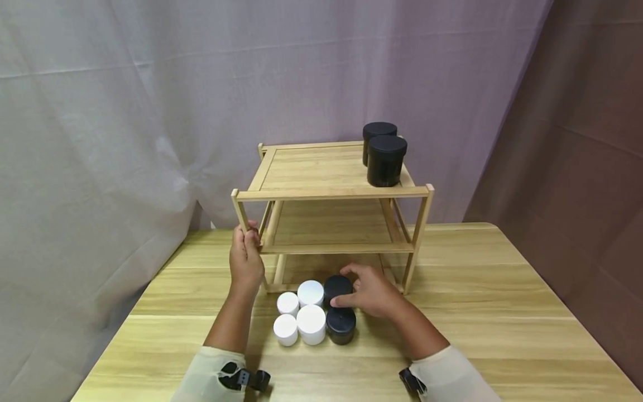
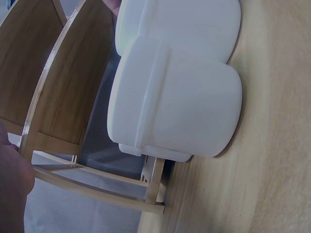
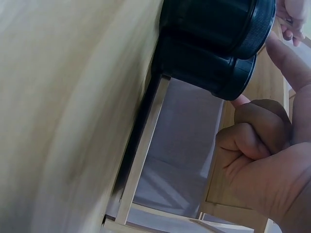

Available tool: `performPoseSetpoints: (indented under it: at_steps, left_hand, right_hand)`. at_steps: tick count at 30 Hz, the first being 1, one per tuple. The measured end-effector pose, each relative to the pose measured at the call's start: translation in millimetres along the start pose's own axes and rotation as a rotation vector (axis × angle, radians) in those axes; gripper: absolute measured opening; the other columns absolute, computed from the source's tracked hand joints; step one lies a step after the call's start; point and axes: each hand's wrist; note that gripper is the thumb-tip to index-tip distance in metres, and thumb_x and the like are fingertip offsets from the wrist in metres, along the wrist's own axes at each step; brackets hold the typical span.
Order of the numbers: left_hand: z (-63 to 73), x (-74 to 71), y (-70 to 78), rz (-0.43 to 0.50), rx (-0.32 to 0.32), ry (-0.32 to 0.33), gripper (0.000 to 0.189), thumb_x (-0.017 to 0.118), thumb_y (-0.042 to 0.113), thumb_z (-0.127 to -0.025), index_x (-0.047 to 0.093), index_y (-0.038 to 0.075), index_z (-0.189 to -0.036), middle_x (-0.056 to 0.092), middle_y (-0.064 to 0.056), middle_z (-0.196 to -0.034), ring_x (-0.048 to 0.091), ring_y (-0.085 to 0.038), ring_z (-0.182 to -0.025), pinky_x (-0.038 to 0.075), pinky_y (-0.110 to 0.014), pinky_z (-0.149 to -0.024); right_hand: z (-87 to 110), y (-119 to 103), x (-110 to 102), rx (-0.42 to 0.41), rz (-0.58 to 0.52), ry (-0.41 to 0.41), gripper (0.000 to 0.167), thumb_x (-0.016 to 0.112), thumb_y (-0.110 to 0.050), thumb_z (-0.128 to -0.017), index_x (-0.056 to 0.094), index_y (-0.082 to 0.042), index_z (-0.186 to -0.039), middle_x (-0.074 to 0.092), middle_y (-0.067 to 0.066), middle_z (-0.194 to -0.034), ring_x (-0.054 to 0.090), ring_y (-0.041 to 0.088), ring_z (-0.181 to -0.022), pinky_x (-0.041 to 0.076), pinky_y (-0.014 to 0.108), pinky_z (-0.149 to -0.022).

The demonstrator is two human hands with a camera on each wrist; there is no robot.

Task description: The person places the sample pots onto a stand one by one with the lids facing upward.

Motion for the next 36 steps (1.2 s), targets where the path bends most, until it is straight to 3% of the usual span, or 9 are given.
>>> performPoseSetpoints:
  at_steps: [9,18,25,36]
  left_hand:
    - [-2.1,0.8,-0.6,0.009,0.024,0.007,0.026,0.045,0.011,-0.116,0.059,-0.005,-0.13,0.053,-0.014,-0.088,0.048,-0.015,-0.078,0.044,-0.023,-0.071]
    - [-0.8,0.6,0.1,0.018,0.005,-0.006,0.026,0.044,0.011,-0.117,0.059,-0.004,-0.132,0.053,-0.013,-0.089,0.047,-0.015,-0.078,0.043,-0.023,-0.07]
    - [-0.9,-0.1,-1.5,0.008,0.007,-0.007,0.026,0.044,0.009,-0.116,0.058,-0.005,-0.132,0.052,-0.014,-0.089,0.047,-0.016,-0.078,0.043,-0.023,-0.071]
    - [-0.9,-0.5,-1.8,-0.001,0.002,-0.006,0.026,0.044,0.01,-0.116,0.058,-0.005,-0.132,0.053,-0.016,-0.089,0.047,-0.016,-0.077,0.043,-0.023,-0.07]
  right_hand:
    - [-2.2,3.4,-0.9,-0.018,-0.002,-0.016,0.079,0.097,-0.025,-0.079,0.061,0.008,-0.142,0.038,-0.008,-0.059,0.035,0.009,-0.054,0.028,0.022,-0.052]
    - [-3.4,5.8,-0.7,-0.004,0.006,-0.023,0.078,0.098,-0.025,-0.078,0.063,0.008,-0.139,0.042,-0.008,-0.06,0.038,0.008,-0.056,0.031,0.022,-0.053]
    - [-3.3,9.5,0.0,-0.043,-0.043,-0.05,0.075,0.097,-0.019,-0.079,0.062,0.013,-0.138,0.071,-0.001,-0.073,0.059,0.01,-0.065,0.046,0.023,-0.059]
    - [-2.9,9.3,0.0,-0.052,-0.045,-0.062,0.074,0.095,-0.017,-0.08,0.06,0.014,-0.138,0.068,-0.001,-0.069,0.056,0.01,-0.062,0.043,0.023,-0.056]
Point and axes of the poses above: each hand's wrist, its own z-axis away from the middle knuckle, its own x-axis out of the palm, y = z × x
